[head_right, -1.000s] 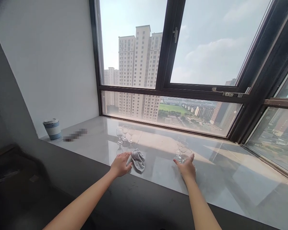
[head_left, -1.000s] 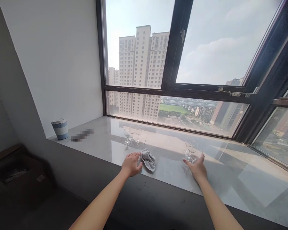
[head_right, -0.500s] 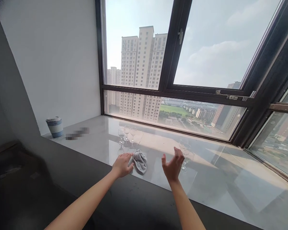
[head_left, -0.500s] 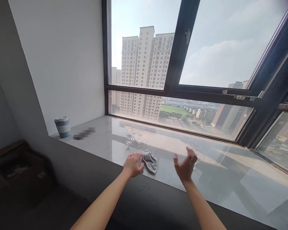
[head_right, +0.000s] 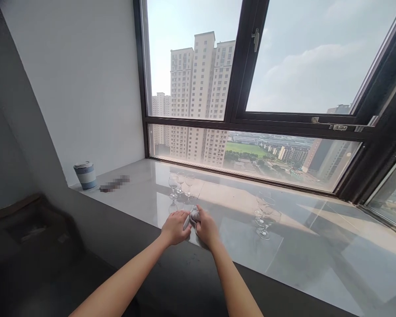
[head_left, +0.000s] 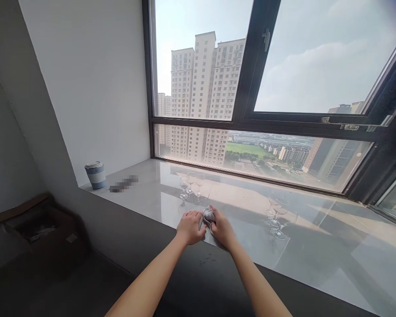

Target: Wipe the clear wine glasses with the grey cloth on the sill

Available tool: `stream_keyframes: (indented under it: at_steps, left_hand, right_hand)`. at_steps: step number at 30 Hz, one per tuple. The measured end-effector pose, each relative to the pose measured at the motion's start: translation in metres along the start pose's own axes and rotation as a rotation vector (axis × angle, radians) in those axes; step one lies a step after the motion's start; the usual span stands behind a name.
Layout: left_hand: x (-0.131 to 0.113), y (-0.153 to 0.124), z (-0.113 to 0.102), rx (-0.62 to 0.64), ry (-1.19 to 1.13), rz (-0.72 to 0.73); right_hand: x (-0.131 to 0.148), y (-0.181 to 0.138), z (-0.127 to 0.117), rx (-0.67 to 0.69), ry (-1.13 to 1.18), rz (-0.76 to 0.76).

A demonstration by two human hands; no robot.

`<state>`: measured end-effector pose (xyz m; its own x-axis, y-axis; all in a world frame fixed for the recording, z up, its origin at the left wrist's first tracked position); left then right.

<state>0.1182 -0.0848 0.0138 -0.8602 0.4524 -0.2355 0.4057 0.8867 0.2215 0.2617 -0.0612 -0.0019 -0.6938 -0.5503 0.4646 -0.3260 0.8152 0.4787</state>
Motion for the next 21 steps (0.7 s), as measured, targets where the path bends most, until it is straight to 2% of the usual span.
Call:
stream_keyframes:
  at_steps: [9, 21]
  left_hand:
    - [0.001, -0.001, 0.001, 0.038, -0.026, -0.028]
    - [0.003, -0.004, 0.003, 0.038, -0.038, 0.024]
  right_hand:
    - [-0.008, -0.003, -0.008, 0.034, -0.099, 0.183]
    - [-0.019, -0.003, -0.005, 0.031, -0.141, 0.211]
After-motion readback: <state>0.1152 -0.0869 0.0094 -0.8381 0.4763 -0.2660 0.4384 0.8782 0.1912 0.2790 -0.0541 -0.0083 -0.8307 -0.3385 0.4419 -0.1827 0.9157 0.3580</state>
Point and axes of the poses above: each hand's wrist, its own y-axis towards the middle knuckle, its own z-axis out of the palm, x = y × z, the point moved 6 cm from there along y, towards the middle knuckle, and after that the axes turned 9 degrees about x, right-handed, at the moved point
